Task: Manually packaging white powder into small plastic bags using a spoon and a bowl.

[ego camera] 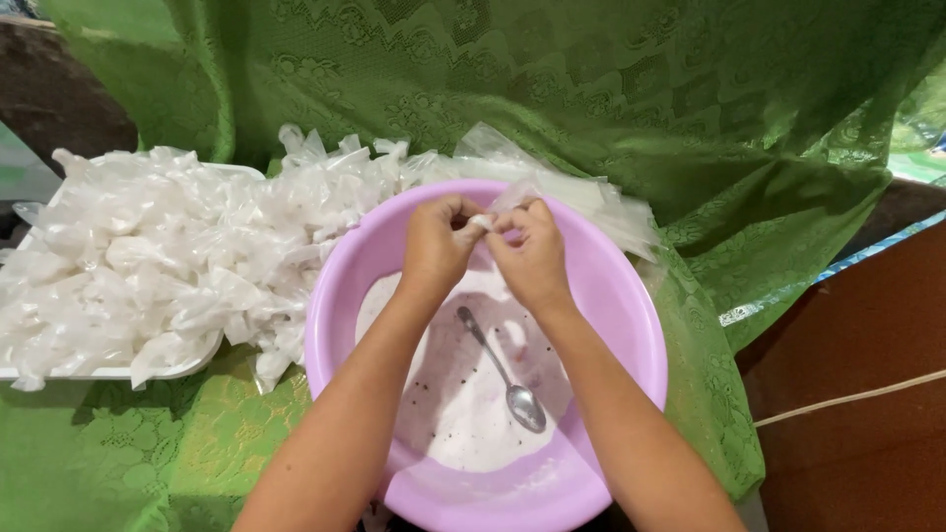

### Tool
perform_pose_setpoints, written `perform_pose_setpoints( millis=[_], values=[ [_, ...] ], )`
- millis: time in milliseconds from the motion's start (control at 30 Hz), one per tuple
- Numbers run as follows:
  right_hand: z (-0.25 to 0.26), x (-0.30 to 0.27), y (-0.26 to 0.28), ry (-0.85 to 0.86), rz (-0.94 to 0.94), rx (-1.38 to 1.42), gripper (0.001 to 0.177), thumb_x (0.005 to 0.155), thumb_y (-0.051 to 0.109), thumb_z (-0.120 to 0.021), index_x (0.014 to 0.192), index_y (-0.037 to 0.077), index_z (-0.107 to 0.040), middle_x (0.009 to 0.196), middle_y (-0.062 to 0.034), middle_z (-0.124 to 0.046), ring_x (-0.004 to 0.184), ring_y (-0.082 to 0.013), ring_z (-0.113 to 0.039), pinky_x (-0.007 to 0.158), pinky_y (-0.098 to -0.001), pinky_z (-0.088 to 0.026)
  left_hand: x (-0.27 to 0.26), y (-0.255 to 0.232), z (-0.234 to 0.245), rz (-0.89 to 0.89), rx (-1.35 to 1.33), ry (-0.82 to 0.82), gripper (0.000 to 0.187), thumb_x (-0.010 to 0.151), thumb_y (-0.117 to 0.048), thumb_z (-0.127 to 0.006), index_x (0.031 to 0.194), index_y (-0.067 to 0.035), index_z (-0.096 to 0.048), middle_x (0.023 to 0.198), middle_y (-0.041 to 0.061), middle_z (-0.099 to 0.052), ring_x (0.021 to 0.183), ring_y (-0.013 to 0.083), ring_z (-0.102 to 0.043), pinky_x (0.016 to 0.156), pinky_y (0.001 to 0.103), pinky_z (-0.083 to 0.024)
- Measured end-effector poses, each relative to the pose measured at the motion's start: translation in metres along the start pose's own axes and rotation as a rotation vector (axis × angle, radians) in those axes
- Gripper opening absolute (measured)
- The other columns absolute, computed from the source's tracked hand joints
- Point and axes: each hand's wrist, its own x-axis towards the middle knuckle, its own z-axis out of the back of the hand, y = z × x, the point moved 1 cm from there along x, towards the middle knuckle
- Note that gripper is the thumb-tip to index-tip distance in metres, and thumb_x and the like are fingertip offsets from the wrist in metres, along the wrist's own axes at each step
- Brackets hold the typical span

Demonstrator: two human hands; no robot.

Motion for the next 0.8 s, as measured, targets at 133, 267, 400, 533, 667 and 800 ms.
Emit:
perform_pose_setpoints(
  millis=[133, 267, 400, 533, 667, 800],
  values=[
    [0.008, 0.015, -0.02, -0.024, -0.125, 0.115, 0.011, 0.082, 0.021, -0.08, 0.081, 0.013, -0.072, 0.111, -0.0023, -0.067, 0.104, -0.018, -0.066, 0.078, -0.0311, -0.06, -0.007, -0.02, 0.009, -0.108, -0.1, 0.023, 0.013, 0.083, -0.017, -0.084, 0.093, -0.01, -0.079, 0.091, 0.014, -0.075, 0.091, 0.0314, -0.077, 0.081, 0.04, -0.062],
    [0.012, 0.011, -0.01, 0.039, -0.091, 0.098, 0.002, 0.085, 0.016, -0.073, 0.085, 0.014, -0.072, 0.122, -0.0034, -0.066, 0.111, -0.0206, -0.066, 0.084, -0.0318, -0.059, -0.007, -0.017, 0.013, 0.205, -0.397, 0.304, 0.02, 0.084, -0.03, -0.074, 0.077, -0.011, -0.072, 0.08, 0.004, -0.065, 0.08, 0.019, -0.064, 0.078, 0.034, -0.055],
    [0.018, 0.008, 0.006, 0.141, -0.092, 0.034, 0.017, 0.086, 0.029, -0.081, 0.096, 0.02, -0.071, 0.126, 0.0007, -0.065, 0.113, -0.0205, -0.067, 0.085, -0.032, -0.06, -0.025, -0.074, 0.049, 0.095, -0.043, 0.317, 0.029, 0.085, -0.036, -0.073, 0.081, -0.008, -0.078, 0.084, 0.015, -0.076, 0.088, 0.0291, -0.075, 0.082, 0.042, -0.056],
    [0.014, -0.002, -0.006, 0.245, -0.028, -0.011, 0.029, 0.081, 0.029, -0.085, 0.104, 0.016, -0.073, 0.123, -0.0099, -0.066, 0.109, -0.0295, -0.069, 0.09, -0.0436, -0.059, -0.023, -0.074, 0.088, 0.021, 0.001, 0.142, 0.029, 0.091, -0.035, -0.075, 0.077, -0.009, -0.077, 0.069, 0.012, -0.071, 0.071, 0.021, -0.067, 0.071, 0.037, -0.053],
    [0.018, -0.015, 0.042, 0.564, -0.06, -0.245, 0.036, 0.085, 0.025, -0.078, 0.119, 0.015, -0.069, 0.133, -0.0099, -0.059, 0.122, -0.0279, -0.061, 0.103, -0.0429, -0.051, -0.046, -0.143, 0.143, 0.104, 0.243, -0.105, 0.034, 0.091, -0.021, -0.08, 0.116, -0.005, -0.064, 0.088, 0.02, -0.07, 0.082, 0.0337, -0.069, 0.075, 0.043, -0.056],
    [0.029, -0.021, 0.061, 0.873, -0.039, -0.372, 0.042, 0.088, 0.032, -0.067, 0.128, 0.018, -0.064, 0.134, -0.0001, -0.059, 0.114, -0.0243, -0.06, 0.081, -0.0425, -0.053, -0.065, -0.108, 0.183, 0.315, 0.709, -0.178, 0.036, 0.098, -0.033, -0.074, 0.126, -0.01, -0.072, 0.098, 0.015, -0.079, 0.087, 0.0306, -0.072, 0.083, 0.046, -0.052]
  ],
)
